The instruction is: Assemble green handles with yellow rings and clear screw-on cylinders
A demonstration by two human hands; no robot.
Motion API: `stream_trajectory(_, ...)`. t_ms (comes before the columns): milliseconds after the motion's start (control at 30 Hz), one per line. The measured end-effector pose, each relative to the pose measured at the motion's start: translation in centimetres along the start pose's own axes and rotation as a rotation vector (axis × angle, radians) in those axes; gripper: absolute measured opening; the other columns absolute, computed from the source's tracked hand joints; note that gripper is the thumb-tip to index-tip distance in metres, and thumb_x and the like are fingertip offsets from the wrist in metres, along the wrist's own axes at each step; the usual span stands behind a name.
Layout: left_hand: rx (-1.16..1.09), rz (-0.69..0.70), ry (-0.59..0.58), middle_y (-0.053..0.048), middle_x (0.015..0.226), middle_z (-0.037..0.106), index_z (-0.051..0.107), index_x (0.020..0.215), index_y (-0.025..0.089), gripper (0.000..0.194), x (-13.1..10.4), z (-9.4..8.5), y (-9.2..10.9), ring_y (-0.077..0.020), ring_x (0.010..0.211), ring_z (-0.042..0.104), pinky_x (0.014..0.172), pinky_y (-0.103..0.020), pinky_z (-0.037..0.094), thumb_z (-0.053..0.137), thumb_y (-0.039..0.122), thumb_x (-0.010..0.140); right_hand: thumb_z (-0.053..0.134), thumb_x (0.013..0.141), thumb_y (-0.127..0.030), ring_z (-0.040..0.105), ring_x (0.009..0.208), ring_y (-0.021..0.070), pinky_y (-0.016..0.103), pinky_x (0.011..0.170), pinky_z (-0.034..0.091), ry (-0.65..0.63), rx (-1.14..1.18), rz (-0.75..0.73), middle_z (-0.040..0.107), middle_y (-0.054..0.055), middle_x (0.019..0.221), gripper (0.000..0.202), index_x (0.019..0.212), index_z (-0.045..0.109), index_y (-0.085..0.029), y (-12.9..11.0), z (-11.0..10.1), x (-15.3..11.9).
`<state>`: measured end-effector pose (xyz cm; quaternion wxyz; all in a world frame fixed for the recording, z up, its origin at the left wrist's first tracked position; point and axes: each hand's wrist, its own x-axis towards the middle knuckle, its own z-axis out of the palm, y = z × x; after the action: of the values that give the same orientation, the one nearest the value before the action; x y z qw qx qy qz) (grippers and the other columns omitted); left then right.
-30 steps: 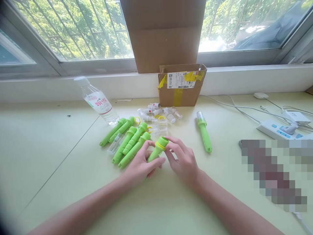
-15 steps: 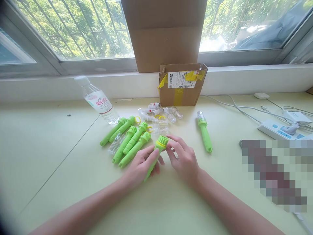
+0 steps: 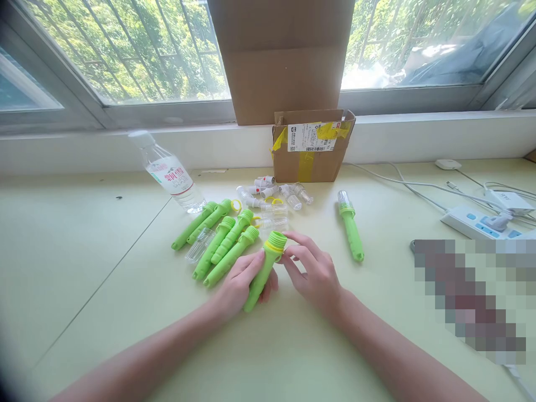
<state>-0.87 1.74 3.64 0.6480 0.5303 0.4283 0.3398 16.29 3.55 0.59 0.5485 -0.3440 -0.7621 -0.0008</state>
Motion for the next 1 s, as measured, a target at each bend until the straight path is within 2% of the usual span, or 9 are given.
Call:
stream_trajectory(367, 0.015, 0.006, -0.022, -0.004, 0.049, 0.054, 0.056, 0.053, 0.016, 0.068, 0.23, -0.42, -0.07, -0.0104, 0.036, 0.044, 0.040, -0.025, 0.034, 0.026, 0.060, 0.095, 0.063, 0.083, -0.004, 0.071, 0.084, 0.0191, 0.029, 0.057, 0.061, 0.004, 0.075, -0.013, 0.070, 0.011, 0.108, 0.026, 0.100, 0.062, -0.023, -0.24, 0.03, -0.04)
stream_trajectory(433, 0.007, -0.006, -0.018, -0.003, 0.050, 0.055, 0.061, 0.060, 0.016, 0.066, 0.23, -0.46, -0.07, -0.0107, 0.036, 0.044, 0.040, -0.025, 0.034, 0.027, 0.061, 0.094, 0.063, 0.083, -0.004, 0.071, 0.088, 0.0199, 0.029, 0.058, 0.061, 0.001, 0.080, 0.000, 0.070, 0.010, 0.108, 0.025, 0.099, 0.063, -0.024, -0.36, 0.00, 0.03)
stream_trajectory(500, -0.009, -0.012, -0.011, -0.002, 0.051, 0.057, 0.066, 0.077, 0.015, 0.061, 0.25, -0.49, -0.12, -0.0114, 0.036, 0.045, 0.040, -0.025, 0.035, 0.029, 0.061, 0.094, 0.062, 0.084, -0.005, 0.071, 0.087, 0.0196, 0.029, 0.059, 0.062, 0.005, 0.089, 0.020, 0.070, 0.009, 0.108, 0.023, 0.098, 0.064, -0.024, -0.52, -0.05, 0.17)
stream_trajectory(600, -0.014, 0.000, -0.011, -0.001, 0.052, 0.057, 0.066, 0.094, 0.014, 0.059, 0.28, -0.55, -0.27, -0.0115, 0.035, 0.044, 0.040, -0.025, 0.036, 0.030, 0.061, 0.094, 0.060, 0.085, -0.005, 0.071, 0.076, 0.0166, 0.029, 0.058, 0.061, 0.021, 0.100, 0.036, 0.070, 0.009, 0.108, 0.021, 0.094, 0.065, -0.024, -0.74, -0.12, 0.42)
stream_trajectory(700, -0.017, 0.011, -0.027, -0.001, 0.052, 0.057, 0.066, 0.095, 0.013, 0.060, 0.33, -0.64, -0.40, -0.0112, 0.036, 0.044, 0.040, -0.025, 0.036, 0.030, 0.061, 0.095, 0.059, 0.086, -0.005, 0.070, 0.070, 0.0147, 0.030, 0.059, 0.062, 0.019, 0.106, 0.048, 0.070, 0.008, 0.108, 0.021, 0.091, 0.065, -0.023, -0.79, -0.13, 0.48)
stream_trajectory(867, -0.052, 0.013, -0.041, -0.002, 0.052, 0.058, 0.066, 0.092, 0.013, 0.060, 0.42, -0.81, -0.52, -0.0114, 0.036, 0.044, 0.040, -0.025, 0.036, 0.030, 0.060, 0.095, 0.062, 0.083, -0.002, 0.070, 0.081, 0.0169, 0.029, 0.058, 0.063, 0.025, 0.134, 0.049, 0.069, 0.010, 0.109, 0.025, 0.096, 0.064, -0.023, -0.65, 0.08, 0.15)
stream_trajectory(1000, -0.077, 0.005, -0.065, -0.003, 0.050, 0.059, 0.065, 0.083, 0.013, 0.058, 0.46, -1.03, -0.55, -0.0117, 0.035, 0.044, 0.040, -0.025, 0.037, 0.030, 0.058, 0.095, 0.062, 0.083, -0.004, 0.070, 0.072, 0.0153, 0.029, 0.055, 0.063, 0.035, 0.153, 0.052, 0.068, 0.010, 0.110, 0.028, 0.103, 0.063, -0.023, -0.81, 0.12, 0.11)
